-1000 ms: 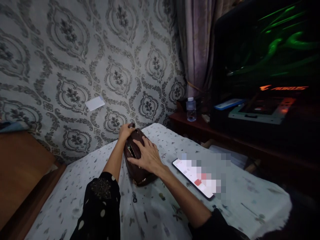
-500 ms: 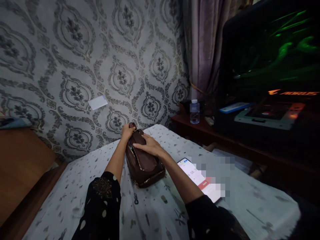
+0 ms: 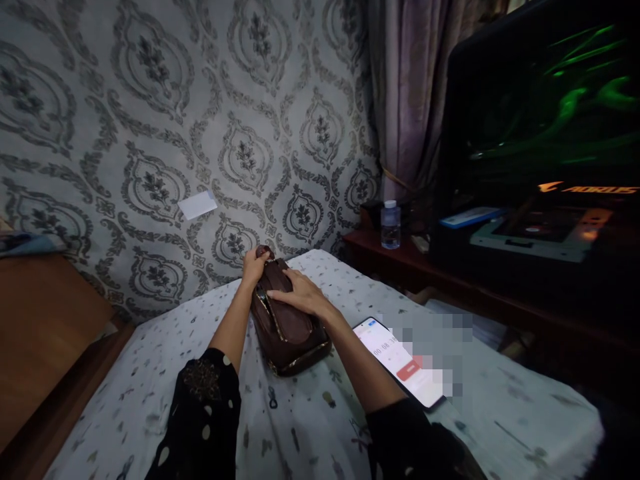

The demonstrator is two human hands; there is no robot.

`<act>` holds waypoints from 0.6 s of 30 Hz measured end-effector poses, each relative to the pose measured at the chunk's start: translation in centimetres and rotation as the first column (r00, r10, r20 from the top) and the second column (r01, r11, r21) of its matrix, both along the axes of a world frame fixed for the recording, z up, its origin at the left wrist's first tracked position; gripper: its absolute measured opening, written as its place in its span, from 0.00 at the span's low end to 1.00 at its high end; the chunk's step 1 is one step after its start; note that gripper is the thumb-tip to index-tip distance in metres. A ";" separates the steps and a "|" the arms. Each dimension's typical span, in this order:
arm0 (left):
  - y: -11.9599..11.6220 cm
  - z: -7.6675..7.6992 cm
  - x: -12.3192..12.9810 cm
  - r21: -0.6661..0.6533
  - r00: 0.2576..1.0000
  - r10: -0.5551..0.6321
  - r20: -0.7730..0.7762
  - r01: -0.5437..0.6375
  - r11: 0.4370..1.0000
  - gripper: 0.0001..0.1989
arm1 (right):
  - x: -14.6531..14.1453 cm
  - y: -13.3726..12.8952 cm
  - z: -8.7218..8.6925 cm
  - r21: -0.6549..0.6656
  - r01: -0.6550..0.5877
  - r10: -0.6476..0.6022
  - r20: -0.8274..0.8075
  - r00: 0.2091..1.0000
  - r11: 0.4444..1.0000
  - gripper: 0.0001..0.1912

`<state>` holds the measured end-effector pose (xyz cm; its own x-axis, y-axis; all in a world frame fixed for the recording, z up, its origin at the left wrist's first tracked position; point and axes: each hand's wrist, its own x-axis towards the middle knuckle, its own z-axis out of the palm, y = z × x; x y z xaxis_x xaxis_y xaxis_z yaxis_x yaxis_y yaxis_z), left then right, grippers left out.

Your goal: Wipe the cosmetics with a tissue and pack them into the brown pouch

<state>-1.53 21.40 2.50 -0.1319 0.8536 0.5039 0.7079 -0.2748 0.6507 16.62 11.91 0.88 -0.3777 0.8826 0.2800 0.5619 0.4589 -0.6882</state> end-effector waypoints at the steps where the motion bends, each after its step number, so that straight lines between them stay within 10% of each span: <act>1: -0.2 0.0 0.0 0.015 1.000 -0.016 0.007 0.016 1.000 0.06 | 0.0 0.0 0.0 -0.007 0.001 -0.001 -0.003 1.000 1.000 0.45; 10: -1.6 0.8 0.8 0.051 0.991 -0.133 0.004 0.133 0.990 0.06 | -0.2 0.1 -0.4 0.034 0.050 -0.049 -0.026 0.998 0.998 0.41; 18: -2.4 0.7 -0.7 -0.021 0.999 0.003 0.049 -0.002 1.000 0.08 | -0.4 -1.9 -0.3 0.104 0.176 -0.182 0.043 0.982 0.979 0.36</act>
<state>-2.20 19.03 3.17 -0.1579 0.8635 0.4790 0.6757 -0.2593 0.6901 16.22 10.00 0.57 -0.2327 0.9060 0.3537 0.6752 0.4122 -0.6117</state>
